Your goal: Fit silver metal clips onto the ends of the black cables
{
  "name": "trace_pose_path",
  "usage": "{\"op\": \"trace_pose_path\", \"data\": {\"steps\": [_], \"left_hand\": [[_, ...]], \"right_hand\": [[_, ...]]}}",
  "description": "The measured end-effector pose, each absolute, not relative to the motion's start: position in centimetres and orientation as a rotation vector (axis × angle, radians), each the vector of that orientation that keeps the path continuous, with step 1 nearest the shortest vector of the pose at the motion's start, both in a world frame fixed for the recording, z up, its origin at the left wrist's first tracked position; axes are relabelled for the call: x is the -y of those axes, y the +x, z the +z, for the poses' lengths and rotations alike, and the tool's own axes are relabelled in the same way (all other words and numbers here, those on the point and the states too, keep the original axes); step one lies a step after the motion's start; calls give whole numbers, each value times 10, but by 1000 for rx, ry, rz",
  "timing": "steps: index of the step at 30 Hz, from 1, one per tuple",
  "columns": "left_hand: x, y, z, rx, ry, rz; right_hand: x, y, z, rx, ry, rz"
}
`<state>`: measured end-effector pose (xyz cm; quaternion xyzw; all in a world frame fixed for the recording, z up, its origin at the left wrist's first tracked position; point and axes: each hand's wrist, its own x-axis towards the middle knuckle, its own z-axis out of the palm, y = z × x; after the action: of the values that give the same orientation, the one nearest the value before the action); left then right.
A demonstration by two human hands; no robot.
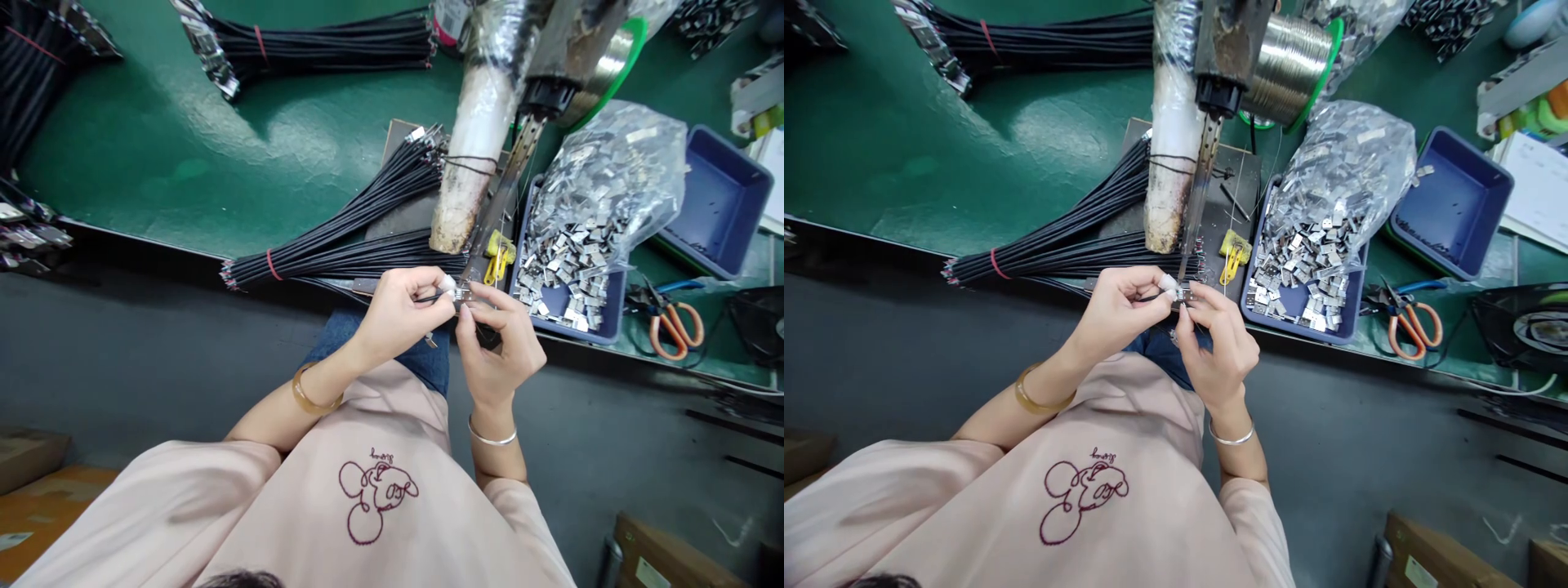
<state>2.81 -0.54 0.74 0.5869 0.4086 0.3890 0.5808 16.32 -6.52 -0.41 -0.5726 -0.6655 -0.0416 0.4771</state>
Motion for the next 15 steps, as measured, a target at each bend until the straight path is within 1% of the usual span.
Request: {"op": "trace_pose_path", "data": {"steps": [2,5,8,10,12,14,15], "left_hand": [[4,26,8,-924,1350,878],[3,19,13,-804,1312,737],[4,11,19,-719,1372,658],[8,7,23,-741,1520,737],[11,5,24,-743,1672,808],[11,3,23,-707,1704,771],[11,2,21,-689,1660,732]], "right_hand": [[66,167,-5,1667,-1386,-131],[69,172,-6,1778,-1347,-153],[72,175,-5,1734,-1312,-68],[72,174,-3,1565,-1379,69],[70,173,-1,1433,-1451,314],[70,172,1,1387,-1479,525],[70,171,2,1378,-1484,557]]}}
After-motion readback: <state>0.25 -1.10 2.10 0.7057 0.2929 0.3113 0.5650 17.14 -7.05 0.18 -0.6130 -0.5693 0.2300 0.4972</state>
